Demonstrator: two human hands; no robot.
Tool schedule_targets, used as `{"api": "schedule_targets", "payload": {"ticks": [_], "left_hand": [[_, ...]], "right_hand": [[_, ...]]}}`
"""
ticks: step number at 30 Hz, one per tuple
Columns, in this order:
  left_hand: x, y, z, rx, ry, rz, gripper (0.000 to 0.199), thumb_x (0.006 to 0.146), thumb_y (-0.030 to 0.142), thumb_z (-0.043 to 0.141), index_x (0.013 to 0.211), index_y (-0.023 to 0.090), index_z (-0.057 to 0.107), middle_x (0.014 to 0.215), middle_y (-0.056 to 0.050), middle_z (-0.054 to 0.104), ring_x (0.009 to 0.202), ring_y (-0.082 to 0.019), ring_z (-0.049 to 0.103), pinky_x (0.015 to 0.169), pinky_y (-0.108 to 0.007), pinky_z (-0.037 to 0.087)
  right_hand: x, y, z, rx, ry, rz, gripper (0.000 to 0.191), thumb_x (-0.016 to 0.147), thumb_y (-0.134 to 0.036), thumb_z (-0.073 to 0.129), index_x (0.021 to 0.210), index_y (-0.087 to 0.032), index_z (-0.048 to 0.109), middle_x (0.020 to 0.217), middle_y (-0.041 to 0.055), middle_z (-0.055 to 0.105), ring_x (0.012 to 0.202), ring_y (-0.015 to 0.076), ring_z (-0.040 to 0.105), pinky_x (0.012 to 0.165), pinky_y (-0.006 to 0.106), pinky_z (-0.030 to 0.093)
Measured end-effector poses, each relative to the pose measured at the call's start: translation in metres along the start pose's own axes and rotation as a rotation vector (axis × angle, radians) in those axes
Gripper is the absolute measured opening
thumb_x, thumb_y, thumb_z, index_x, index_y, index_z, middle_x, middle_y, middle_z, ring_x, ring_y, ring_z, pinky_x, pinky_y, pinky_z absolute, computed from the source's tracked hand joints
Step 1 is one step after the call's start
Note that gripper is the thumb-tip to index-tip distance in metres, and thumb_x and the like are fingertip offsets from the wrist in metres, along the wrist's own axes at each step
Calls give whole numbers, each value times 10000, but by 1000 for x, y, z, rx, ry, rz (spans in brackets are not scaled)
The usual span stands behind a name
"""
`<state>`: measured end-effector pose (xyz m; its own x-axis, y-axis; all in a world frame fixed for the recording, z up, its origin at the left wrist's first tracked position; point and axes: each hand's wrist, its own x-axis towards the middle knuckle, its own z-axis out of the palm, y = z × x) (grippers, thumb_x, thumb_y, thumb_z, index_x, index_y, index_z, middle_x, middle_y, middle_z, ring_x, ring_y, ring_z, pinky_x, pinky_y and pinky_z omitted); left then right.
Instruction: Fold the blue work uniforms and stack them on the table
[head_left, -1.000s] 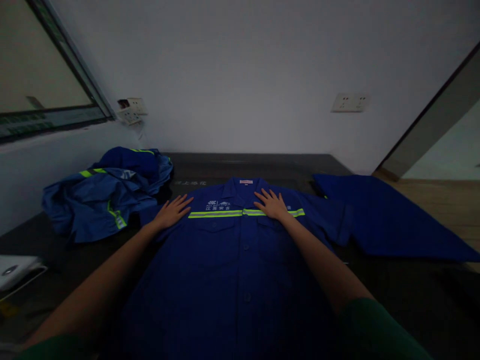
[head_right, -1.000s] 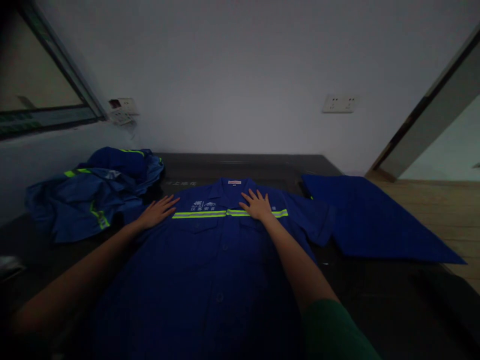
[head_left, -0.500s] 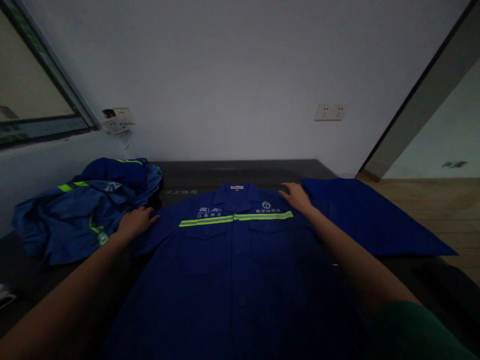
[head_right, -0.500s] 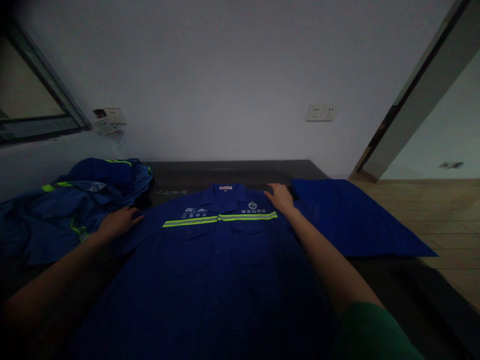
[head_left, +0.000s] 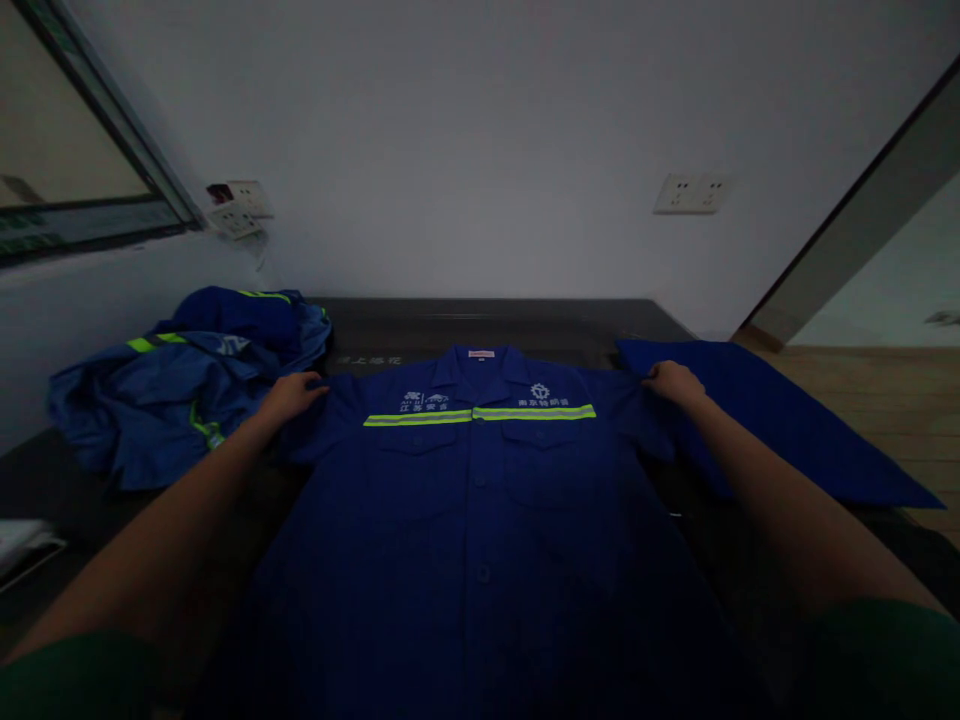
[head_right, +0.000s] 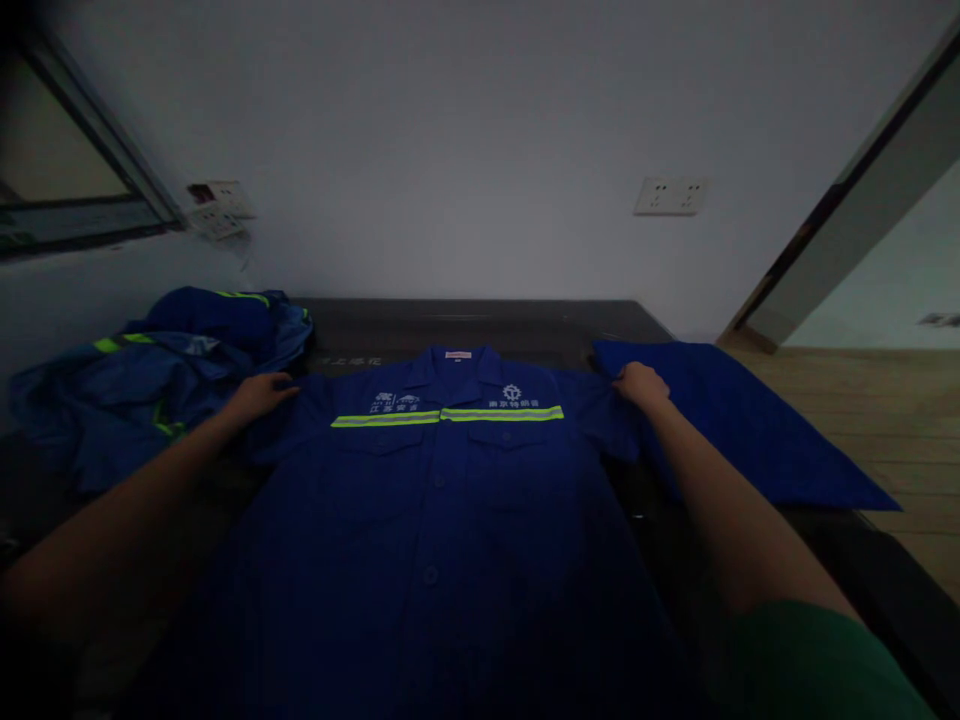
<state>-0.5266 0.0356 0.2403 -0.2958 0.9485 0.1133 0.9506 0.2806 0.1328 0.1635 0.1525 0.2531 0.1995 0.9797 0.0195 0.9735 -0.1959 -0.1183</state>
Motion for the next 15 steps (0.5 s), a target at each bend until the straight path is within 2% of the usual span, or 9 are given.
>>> {"api": "schedule_targets", "payload": {"ticks": [4, 10, 13, 15], "left_hand": [[14, 6, -3, 29, -21, -72, 403, 839, 419, 545, 1145, 183, 661, 1196, -102, 663, 1117, -292, 605, 906, -328, 486], [33, 35, -19, 3, 33, -196, 456, 899, 422, 512, 1269, 163, 571, 1283, -154, 595, 1152, -325, 566, 895, -423, 485], [32, 37, -21, 21, 42, -222, 458, 915, 420, 489, 1290, 162, 547, 1271, -177, 590, 1130, -338, 571, 857, -443, 495], [26, 35, -20, 40, 17, -226, 404, 897, 380, 530, 1231, 161, 589, 1210, -172, 621, 1085, -332, 592, 845, -437, 500]], "right_hand": [[6, -5, -11, 54, 26, 58, 303, 818, -304, 654, 1098, -191, 677, 1138, 179, 657, 1057, 341, 632, 826, 423, 516], [20, -25, -23, 34, 163, 69, 265, 847, -272, 608, 1093, -199, 673, 1125, 193, 650, 1058, 369, 620, 823, 458, 500], [22, -28, -21, 15, 198, 65, 265, 877, -283, 571, 1113, -200, 662, 1112, 183, 659, 1048, 353, 630, 809, 449, 504], [18, -26, -16, -22, 182, 27, 264, 894, -257, 538, 1116, -183, 660, 1089, 188, 666, 1042, 340, 634, 812, 448, 502]]}}
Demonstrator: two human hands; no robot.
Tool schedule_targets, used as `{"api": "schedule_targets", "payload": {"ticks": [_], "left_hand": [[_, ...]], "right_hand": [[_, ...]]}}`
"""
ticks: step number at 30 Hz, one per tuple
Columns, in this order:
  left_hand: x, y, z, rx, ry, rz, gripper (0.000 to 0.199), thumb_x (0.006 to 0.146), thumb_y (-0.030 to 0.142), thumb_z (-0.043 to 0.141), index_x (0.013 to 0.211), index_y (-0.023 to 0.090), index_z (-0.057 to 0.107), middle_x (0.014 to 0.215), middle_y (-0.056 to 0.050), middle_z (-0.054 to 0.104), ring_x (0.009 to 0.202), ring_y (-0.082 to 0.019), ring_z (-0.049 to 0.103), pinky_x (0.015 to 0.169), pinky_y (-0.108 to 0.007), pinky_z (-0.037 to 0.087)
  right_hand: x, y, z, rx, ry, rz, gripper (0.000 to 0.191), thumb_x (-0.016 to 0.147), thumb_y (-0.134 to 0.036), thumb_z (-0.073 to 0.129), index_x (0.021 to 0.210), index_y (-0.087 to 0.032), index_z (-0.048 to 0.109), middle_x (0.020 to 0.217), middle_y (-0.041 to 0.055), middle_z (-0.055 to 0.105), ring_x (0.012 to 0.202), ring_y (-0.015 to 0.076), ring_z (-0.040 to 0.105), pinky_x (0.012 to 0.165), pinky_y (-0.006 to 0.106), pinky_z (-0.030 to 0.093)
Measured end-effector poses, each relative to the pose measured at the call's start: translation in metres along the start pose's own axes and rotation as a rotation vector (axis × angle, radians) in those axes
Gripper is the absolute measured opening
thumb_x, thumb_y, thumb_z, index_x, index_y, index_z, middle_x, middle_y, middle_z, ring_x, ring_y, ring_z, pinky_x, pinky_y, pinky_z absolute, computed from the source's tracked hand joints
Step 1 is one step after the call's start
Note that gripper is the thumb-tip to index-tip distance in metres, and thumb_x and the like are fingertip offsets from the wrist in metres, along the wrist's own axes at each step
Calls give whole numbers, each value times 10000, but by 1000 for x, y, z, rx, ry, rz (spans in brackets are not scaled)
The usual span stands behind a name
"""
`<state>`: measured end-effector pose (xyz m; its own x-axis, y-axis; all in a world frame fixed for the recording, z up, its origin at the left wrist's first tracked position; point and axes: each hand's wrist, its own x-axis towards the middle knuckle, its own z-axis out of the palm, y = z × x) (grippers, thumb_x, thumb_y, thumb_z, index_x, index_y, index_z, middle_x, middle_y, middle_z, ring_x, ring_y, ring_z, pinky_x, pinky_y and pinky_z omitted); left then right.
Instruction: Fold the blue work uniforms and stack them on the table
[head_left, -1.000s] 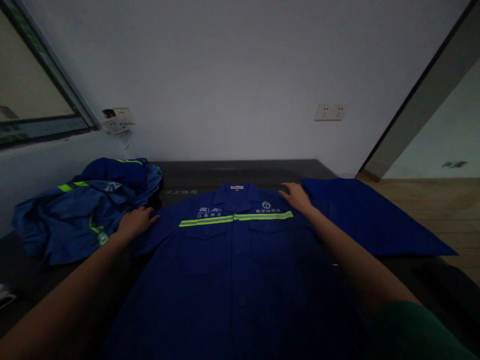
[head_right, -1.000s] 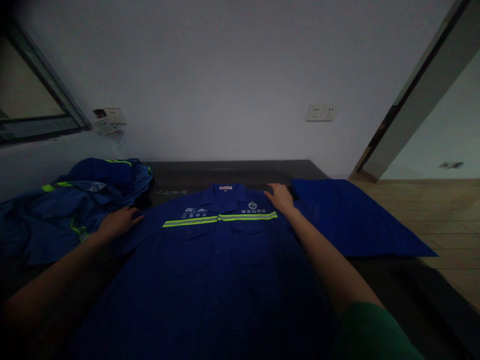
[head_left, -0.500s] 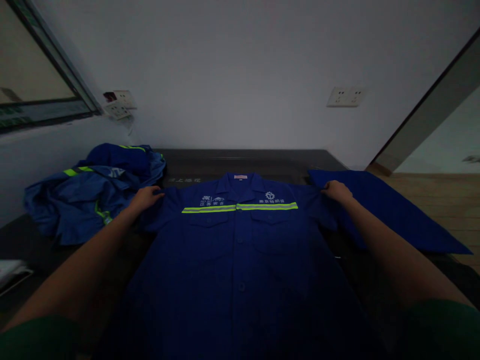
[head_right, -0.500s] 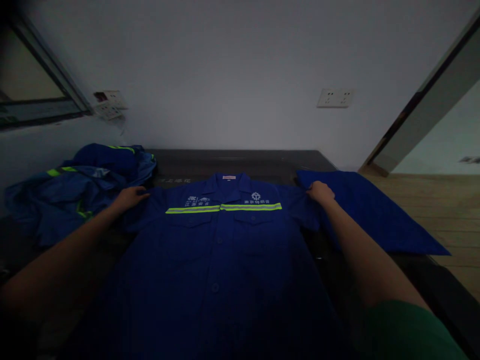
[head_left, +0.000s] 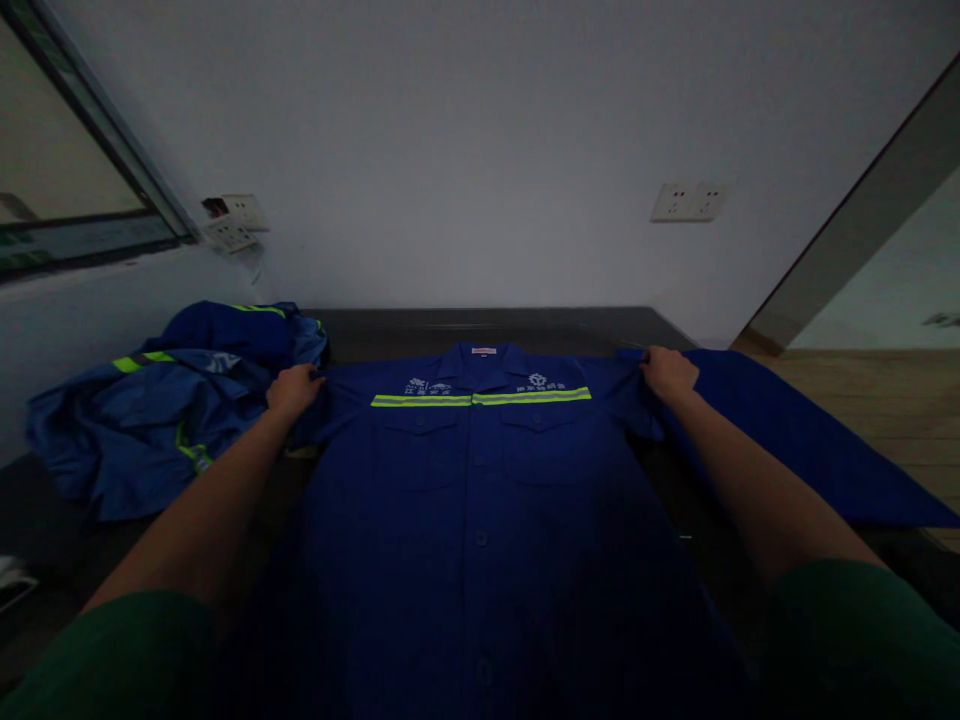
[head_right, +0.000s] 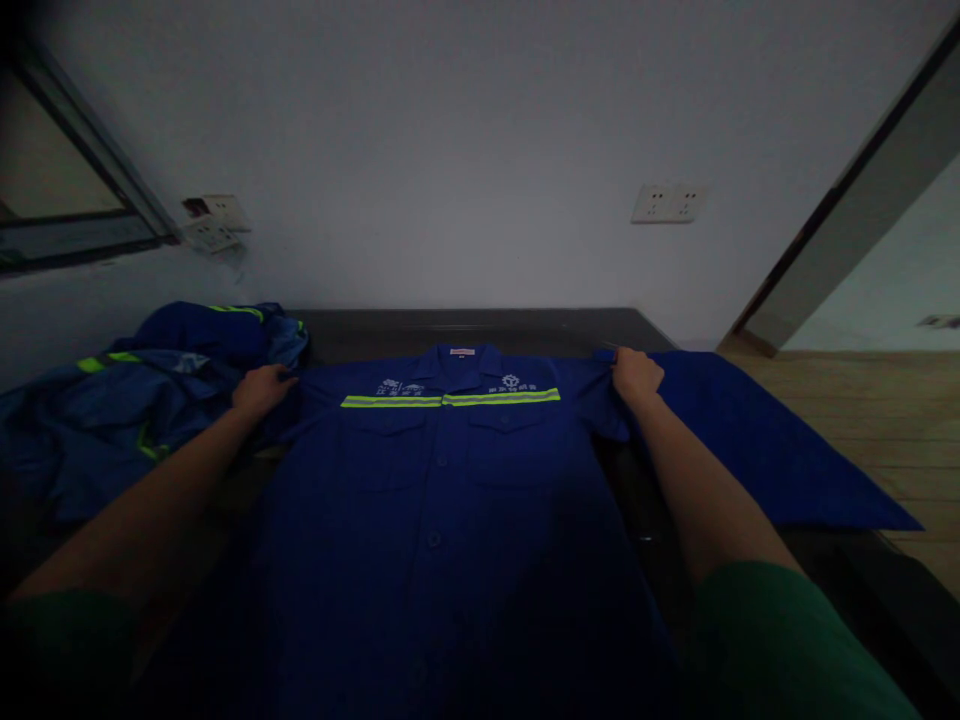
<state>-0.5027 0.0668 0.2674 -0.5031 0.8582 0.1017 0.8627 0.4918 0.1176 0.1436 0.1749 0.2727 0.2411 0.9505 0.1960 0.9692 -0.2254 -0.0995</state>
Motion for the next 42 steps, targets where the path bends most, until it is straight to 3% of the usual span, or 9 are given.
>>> {"api": "schedule_targets", "payload": {"ticks": [7, 10, 13, 17, 24, 31, 36, 39, 42], "left_hand": [[-33, 34, 9, 125, 116, 284, 393, 912, 203, 452, 1291, 166, 550, 1333, -148, 535, 1288, -335, 415, 1088, -561, 240], [-44, 72, 30, 95, 17, 437, 398, 949, 362, 421, 1318, 281, 547, 1408, -72, 506, 1323, -306, 399, 1104, -555, 229], [-57, 97, 56, 43, -155, 470, 526, 953, 527, 321, 1438, 340, 404, 1532, -61, 349, 1398, -353, 293, 1069, -626, 249], [-68, 100, 74, 1, -163, 457, 611, 942, 595, 225, 1506, 360, 229, 1592, -26, 178, 1456, -332, 144, 1102, -637, 174], [-60, 104, 72, -16, -154, 445, 594, 940, 584, 241, 1497, 378, 246, 1587, -14, 201, 1458, -315, 151, 1107, -634, 167], [-83, 119, 48, -137, 227, 499, 433, 944, 270, 347, 1330, 211, 537, 1399, -102, 511, 1340, -244, 404, 1170, -495, 157], [-147, 81, -11, -447, 78, 557, 371, 899, 278, 412, 1222, 209, 580, 1236, -77, 619, 1157, -222, 569, 1045, -374, 403], [-209, 30, -52, -655, -190, 412, 378, 874, 398, 439, 1170, 201, 567, 1039, -51, 677, 878, -210, 671, 822, -334, 526], [-284, -25, -71, -619, -240, 256, 393, 865, 527, 436, 1000, 194, 596, 778, 3, 644, 637, -161, 609, 604, -266, 494]], "right_hand": [[-39, -29, 9, -46, 46, -289, 412, 968, -246, 346, 1317, -133, 533, 1343, 214, 506, 1296, 351, 404, 1025, 524, 357], [-59, -62, 22, 9, -57, -405, 476, 965, -400, 384, 1398, -216, 461, 1419, 134, 465, 1277, 304, 438, 1037, 457, 383], [-76, -81, 41, 41, -276, -415, 599, 944, -579, 313, 1475, -301, 342, 1537, 102, 317, 1362, 370, 333, 1049, 623, 302], [-81, -76, 56, 26, -387, -370, 675, 896, -708, 217, 1504, -418, 176, 1609, 39, 100, 1438, 426, 77, 998, 785, 127], [-62, -69, 62, 32, -381, -372, 710, 870, -748, 190, 1502, -425, 170, 1612, 39, 79, 1443, 411, 70, 1033, 751, 105], [-75, -77, 47, 18, -260, -381, 641, 929, -641, 224, 1506, -361, 227, 1601, 45, 150, 1446, 383, 102, 1048, 736, 106], [-123, -65, 0, 402, -57, -450, 521, 927, -406, 396, 1377, -158, 476, 1488, 134, 398, 1393, 291, 308, 1147, 502, 233], [-177, -14, -37, 523, -180, -498, 349, 881, -416, 445, 1102, -258, 663, 1195, 90, 656, 1119, 265, 593, 1000, 390, 468], [-256, 65, -62, 738, -512, -414, 271, 772, -531, 591, 875, -319, 726, 953, 82, 711, 901, 309, 662, 809, 427, 567]]}}
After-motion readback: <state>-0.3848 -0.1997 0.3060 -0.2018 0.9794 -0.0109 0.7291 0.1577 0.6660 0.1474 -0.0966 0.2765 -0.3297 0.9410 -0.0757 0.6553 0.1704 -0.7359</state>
